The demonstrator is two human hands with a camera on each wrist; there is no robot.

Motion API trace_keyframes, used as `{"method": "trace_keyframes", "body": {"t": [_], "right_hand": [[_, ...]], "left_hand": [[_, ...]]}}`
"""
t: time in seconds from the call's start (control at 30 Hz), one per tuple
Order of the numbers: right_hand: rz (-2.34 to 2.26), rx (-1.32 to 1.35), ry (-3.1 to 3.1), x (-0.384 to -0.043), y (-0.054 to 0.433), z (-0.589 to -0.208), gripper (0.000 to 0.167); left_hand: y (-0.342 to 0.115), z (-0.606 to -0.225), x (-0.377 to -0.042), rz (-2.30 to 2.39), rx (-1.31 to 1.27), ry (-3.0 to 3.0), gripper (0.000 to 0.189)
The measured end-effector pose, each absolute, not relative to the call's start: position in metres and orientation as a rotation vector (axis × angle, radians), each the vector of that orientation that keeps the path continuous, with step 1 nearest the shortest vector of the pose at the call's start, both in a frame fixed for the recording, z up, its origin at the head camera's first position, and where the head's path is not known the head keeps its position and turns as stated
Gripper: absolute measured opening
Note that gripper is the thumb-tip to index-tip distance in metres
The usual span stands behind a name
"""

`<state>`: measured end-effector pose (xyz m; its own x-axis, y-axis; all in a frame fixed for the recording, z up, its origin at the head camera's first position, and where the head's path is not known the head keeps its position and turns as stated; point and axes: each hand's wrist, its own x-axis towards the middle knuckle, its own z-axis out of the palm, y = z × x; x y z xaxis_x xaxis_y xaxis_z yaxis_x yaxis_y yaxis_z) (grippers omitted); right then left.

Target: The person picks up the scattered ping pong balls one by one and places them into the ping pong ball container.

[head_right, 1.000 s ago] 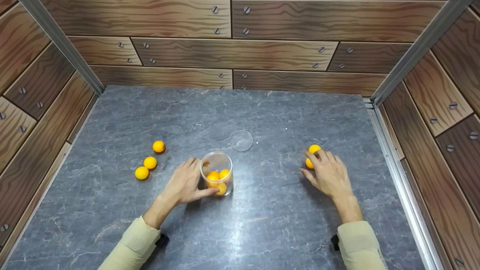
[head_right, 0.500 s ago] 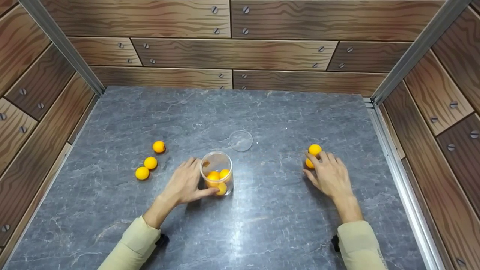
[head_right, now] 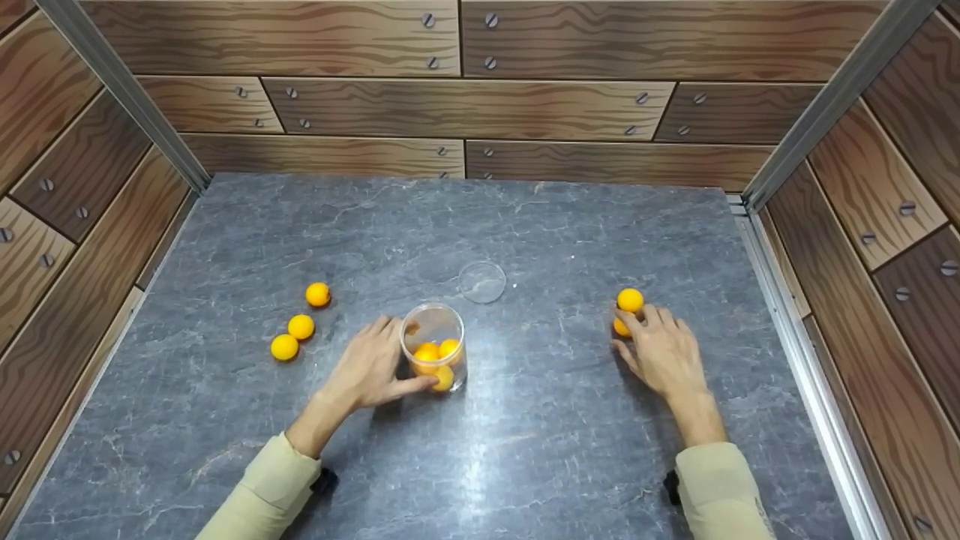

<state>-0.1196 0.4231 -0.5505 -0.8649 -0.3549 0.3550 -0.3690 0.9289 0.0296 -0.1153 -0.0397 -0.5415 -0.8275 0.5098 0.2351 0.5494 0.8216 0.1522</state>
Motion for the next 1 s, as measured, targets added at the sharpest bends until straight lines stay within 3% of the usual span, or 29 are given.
{"method": "trace_keyframes", "body": {"t": [1.0], "right_hand": [[0.053, 0.487, -2.790, -0.1135, 0.4200, -0.5587, 0.046]], "left_hand": [[-0.0393, -0.5427, -0.1146, -0.328, -0.818, -2.829, 0.098]]}}
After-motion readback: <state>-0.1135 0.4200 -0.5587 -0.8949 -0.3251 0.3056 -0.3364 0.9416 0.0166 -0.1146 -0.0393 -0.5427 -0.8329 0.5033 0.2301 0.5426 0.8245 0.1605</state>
